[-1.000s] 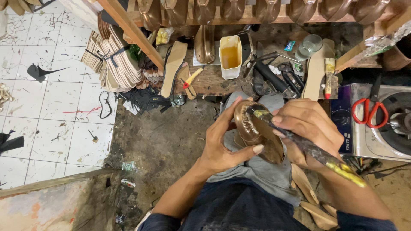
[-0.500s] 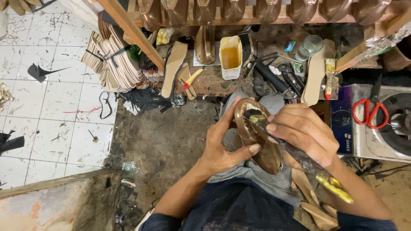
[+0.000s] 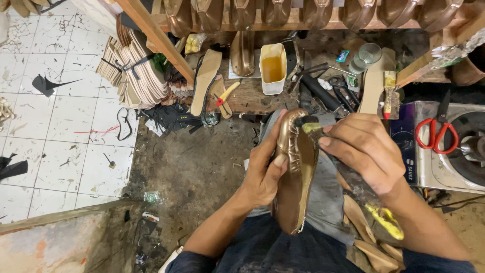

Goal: The person applies a yellowish adhesive to the inner edges of a brown shoe upper using a brush, repeatedly dipping the brush into a container. The person then uses red-handled scissors to cut a strip of tan material.

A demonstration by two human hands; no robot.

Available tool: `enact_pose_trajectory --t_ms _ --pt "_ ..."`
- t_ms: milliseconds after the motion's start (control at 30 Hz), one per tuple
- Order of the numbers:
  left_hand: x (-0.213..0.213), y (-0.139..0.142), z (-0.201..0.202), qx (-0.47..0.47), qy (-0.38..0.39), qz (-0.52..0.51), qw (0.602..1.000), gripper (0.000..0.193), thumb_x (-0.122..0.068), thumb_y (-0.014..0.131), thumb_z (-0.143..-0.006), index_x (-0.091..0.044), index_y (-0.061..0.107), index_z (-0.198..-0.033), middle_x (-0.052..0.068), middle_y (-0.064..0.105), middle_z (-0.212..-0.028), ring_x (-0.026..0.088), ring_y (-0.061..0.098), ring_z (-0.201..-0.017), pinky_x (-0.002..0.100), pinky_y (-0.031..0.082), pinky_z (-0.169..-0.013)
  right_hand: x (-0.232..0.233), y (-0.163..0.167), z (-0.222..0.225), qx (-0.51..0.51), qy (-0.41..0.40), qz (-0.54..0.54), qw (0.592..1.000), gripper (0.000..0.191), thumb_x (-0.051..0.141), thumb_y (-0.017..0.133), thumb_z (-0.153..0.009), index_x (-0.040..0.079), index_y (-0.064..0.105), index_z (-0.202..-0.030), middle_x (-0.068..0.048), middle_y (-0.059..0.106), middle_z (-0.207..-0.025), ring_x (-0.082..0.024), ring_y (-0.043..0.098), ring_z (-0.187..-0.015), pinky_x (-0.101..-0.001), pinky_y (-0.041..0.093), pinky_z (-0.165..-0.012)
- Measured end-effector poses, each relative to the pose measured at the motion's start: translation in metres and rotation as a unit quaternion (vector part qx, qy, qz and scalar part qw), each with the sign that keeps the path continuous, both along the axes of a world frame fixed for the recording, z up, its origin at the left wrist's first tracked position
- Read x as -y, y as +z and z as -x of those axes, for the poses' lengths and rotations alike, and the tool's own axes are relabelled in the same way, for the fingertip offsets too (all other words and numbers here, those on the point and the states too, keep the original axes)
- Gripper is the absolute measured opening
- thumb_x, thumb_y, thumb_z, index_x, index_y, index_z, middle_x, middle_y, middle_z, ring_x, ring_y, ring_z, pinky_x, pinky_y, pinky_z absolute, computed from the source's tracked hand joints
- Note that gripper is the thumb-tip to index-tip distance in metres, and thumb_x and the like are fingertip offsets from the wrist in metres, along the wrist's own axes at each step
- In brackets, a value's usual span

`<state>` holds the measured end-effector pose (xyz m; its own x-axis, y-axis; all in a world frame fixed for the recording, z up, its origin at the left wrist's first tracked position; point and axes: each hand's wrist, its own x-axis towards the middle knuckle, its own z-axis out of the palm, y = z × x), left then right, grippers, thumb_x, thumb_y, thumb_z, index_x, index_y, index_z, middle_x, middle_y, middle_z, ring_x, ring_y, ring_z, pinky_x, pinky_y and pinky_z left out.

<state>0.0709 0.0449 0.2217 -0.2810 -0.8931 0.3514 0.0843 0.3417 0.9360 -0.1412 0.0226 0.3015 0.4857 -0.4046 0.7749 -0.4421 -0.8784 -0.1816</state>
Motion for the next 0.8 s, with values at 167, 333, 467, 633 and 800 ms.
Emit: enact_pose_trajectory --t_ms 167,333,467,633,800 --pt "0.001 0.004 0.0014 -0.026 -0.029 -0.042 0.998 0.075 -0.039 0.04 -0.107 0.007 0.022 -0.163 0.021 0.052 -0.155 0.025 0.056 -0.133 0.032 0.04 -0.119 -0.0005 -0.0001 0.0009 -0.022 0.002 0.0 1.0 0.029 0.004 0.076 -0.08 -0.009 0.067 -0.105 -0.02 0.067 -0.104 -0.036 0.067 -0.099 -0.0471 0.055 -0.088" --pt "0.0011 0.0027 0.0011 -0.019 -0.024 0.003 1.0 0.077 -0.048 0.038 -0.113 0.007 0.024 -0.165 0.021 0.048 -0.163 0.025 0.048 -0.148 0.033 0.035 -0.13 0.001 0.0011 -0.0012 0.003 0.012 -0.01 1.0 0.039 0.011 0.075 -0.071 -0.01 0.065 -0.103 -0.021 0.066 -0.101 -0.037 0.066 -0.096 -0.0488 0.055 -0.085" --pt "0.003 0.0021 -0.0003 -0.028 -0.017 -0.005 0.999 0.081 -0.052 0.038 -0.112 0.007 0.024 -0.165 0.021 0.046 -0.163 0.027 0.048 -0.152 0.033 0.034 -0.128 0.0001 0.0019 -0.0023 -0.019 0.025 0.002 0.999 0.032 0.005 0.078 -0.079 -0.008 0.066 -0.106 -0.02 0.067 -0.105 -0.036 0.067 -0.099 -0.0476 0.055 -0.089" --pt "0.0037 0.0022 -0.0007 -0.022 -0.027 -0.012 0.999 0.083 -0.055 0.038 -0.112 0.007 0.025 -0.165 0.021 0.048 -0.163 0.027 0.049 -0.151 0.033 0.035 -0.128 -0.0005 0.001 -0.0019 -0.002 0.001 -0.009 1.0 0.032 0.005 0.075 -0.075 -0.008 0.066 -0.102 -0.02 0.066 -0.101 -0.037 0.066 -0.096 -0.0479 0.054 -0.086" --pt "0.0054 0.0008 -0.0013 -0.033 -0.021 0.004 0.999 0.086 -0.06 0.037 -0.112 0.005 0.025 -0.166 0.019 0.048 -0.16 0.024 0.052 -0.146 0.03 0.037 -0.124 0.003 -0.0015 -0.001 -0.019 0.026 -0.002 0.999 0.029 0.005 0.076 -0.081 -0.007 0.066 -0.105 -0.018 0.067 -0.105 -0.035 0.067 -0.1 -0.0473 0.056 -0.089"
